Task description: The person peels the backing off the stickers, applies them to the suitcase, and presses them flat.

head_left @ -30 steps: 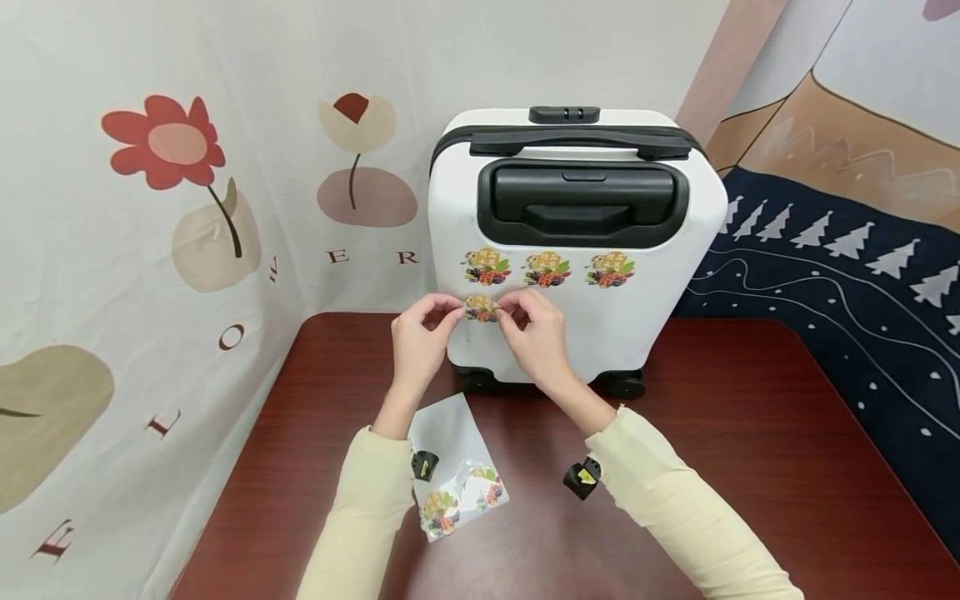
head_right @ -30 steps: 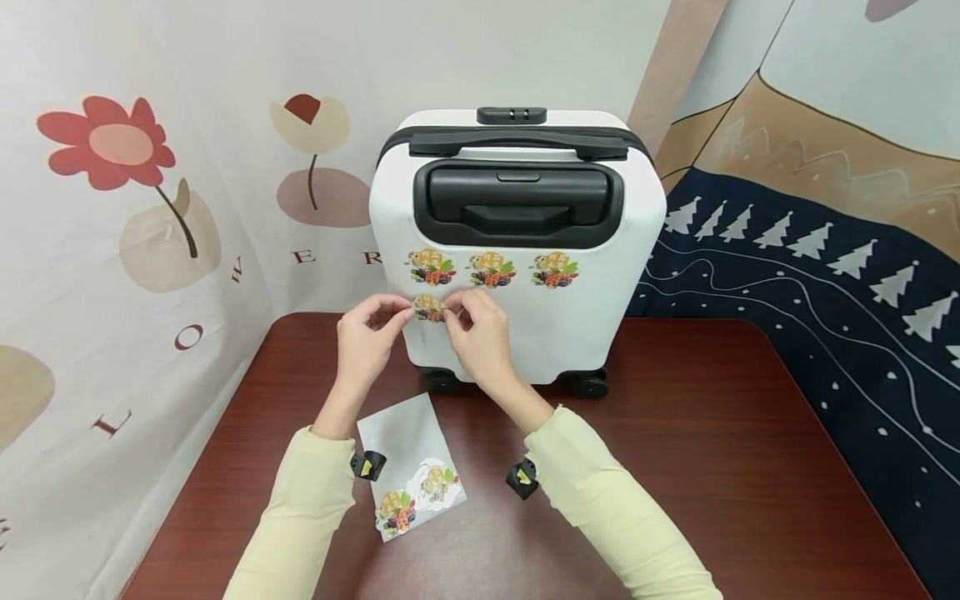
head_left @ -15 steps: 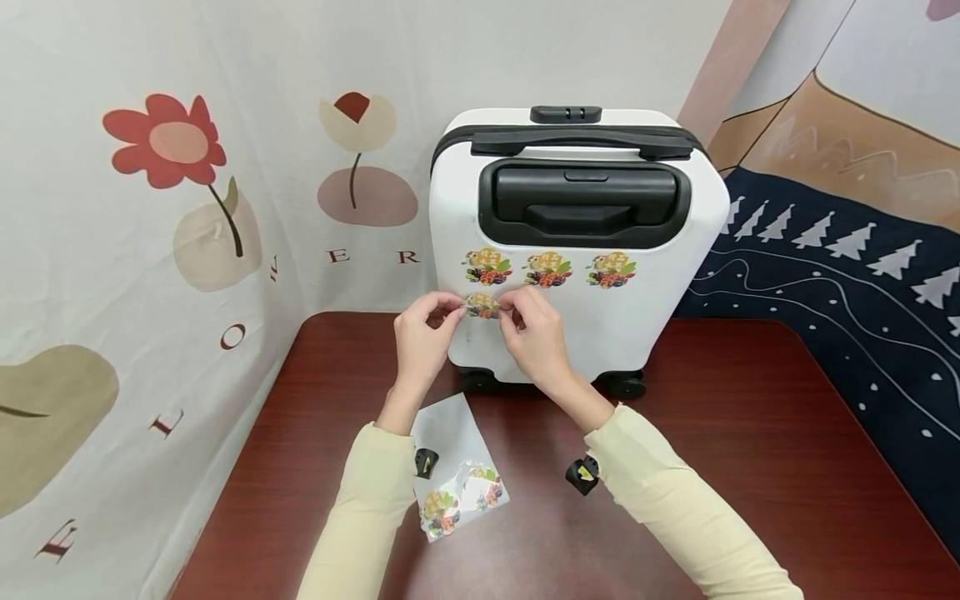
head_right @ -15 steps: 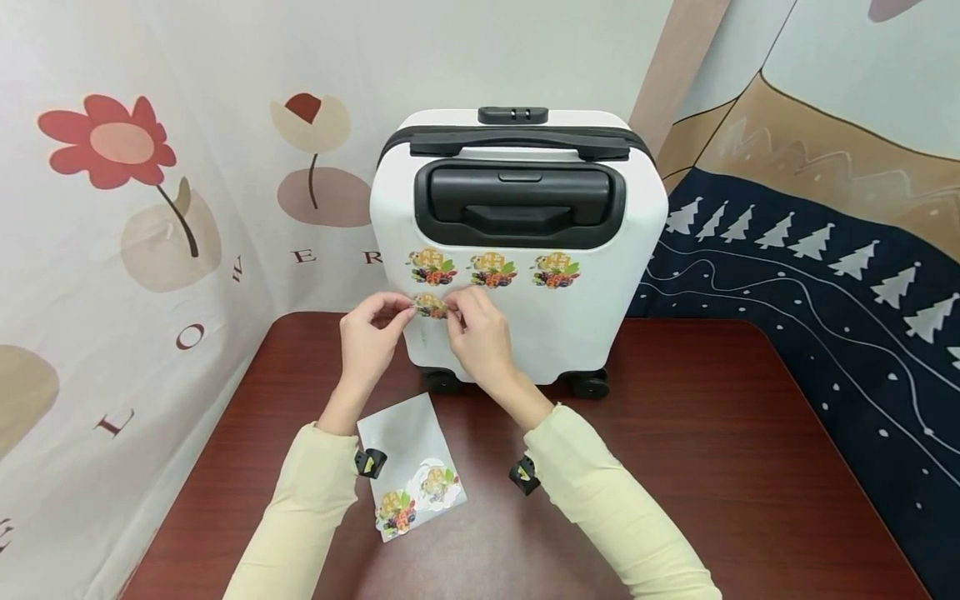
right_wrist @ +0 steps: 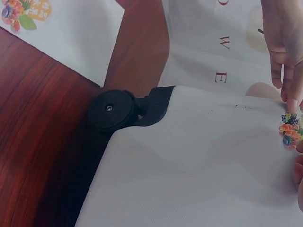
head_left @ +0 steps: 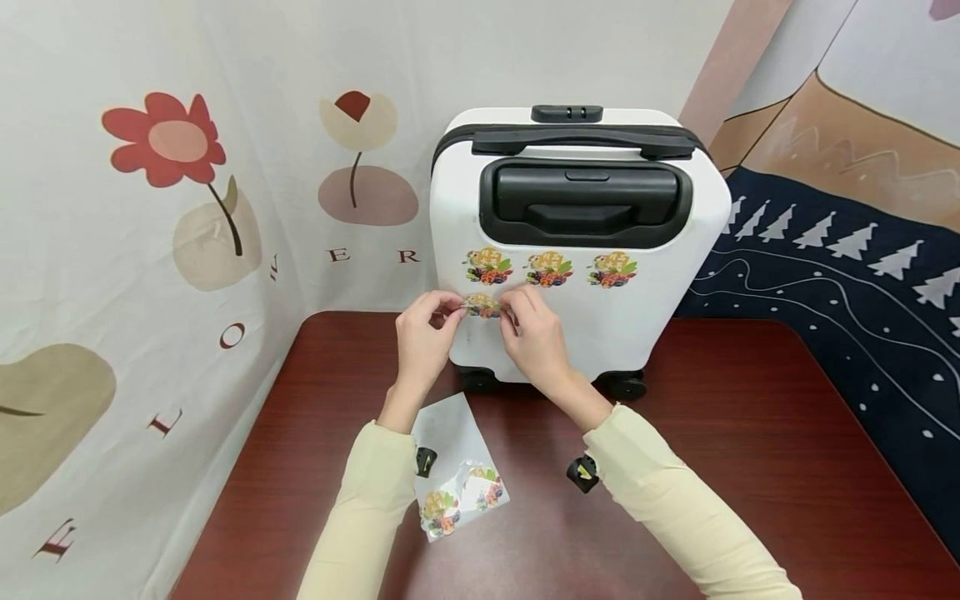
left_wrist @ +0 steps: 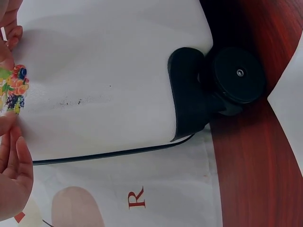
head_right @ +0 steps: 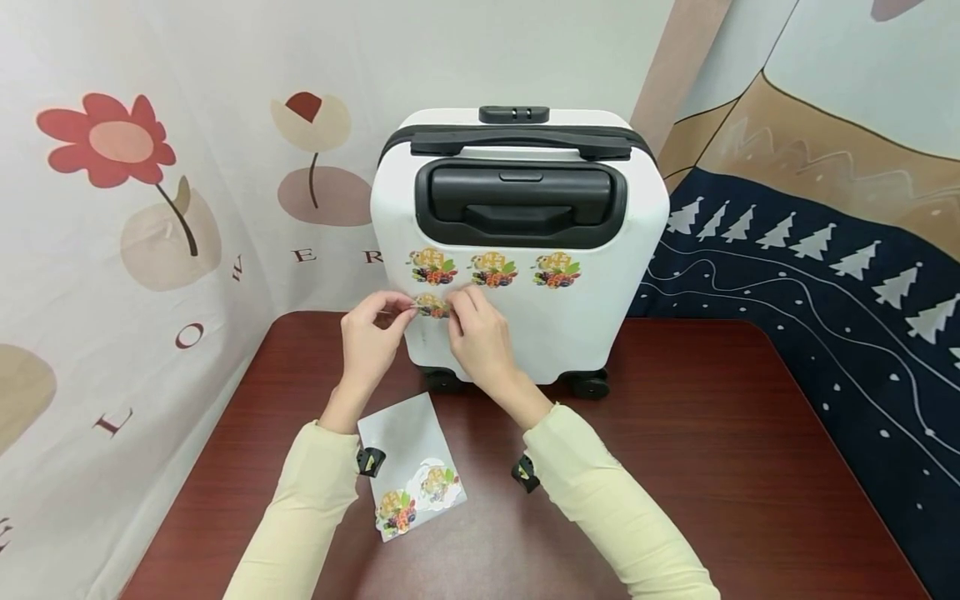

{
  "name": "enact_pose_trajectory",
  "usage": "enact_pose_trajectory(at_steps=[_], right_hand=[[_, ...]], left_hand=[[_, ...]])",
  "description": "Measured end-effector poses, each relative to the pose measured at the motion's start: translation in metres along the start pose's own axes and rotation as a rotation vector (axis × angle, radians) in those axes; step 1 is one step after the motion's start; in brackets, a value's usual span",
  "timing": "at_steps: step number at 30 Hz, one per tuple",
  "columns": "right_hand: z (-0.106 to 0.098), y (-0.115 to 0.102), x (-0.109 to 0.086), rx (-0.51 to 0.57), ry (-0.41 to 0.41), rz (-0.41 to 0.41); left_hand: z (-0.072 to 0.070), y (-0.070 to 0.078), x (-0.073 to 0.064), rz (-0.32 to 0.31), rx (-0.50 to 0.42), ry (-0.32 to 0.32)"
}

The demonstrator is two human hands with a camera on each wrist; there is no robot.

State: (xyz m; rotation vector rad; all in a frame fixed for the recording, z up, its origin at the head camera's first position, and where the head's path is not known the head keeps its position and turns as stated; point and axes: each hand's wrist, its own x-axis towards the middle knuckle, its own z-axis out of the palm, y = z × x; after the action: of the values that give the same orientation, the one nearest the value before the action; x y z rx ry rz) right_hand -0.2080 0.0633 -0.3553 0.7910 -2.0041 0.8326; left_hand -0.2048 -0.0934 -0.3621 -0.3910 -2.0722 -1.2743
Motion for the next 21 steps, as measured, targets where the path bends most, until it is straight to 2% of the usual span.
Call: enact_pose_trajectory(at_steps=[14, 21], right_hand=[[0.005, 0.0017, -0.0043, -0.085, 0.012, -0.034], [0.0062, 0.002, -0.0049, -0.131, 0.055, -0.046]], left_hand=[[0.0006, 0.0009, -0.0008, 0.063, 0.046, 0.007], [0.0002, 0.0006, -0.0003, 0.08, 0.072, 0.004]])
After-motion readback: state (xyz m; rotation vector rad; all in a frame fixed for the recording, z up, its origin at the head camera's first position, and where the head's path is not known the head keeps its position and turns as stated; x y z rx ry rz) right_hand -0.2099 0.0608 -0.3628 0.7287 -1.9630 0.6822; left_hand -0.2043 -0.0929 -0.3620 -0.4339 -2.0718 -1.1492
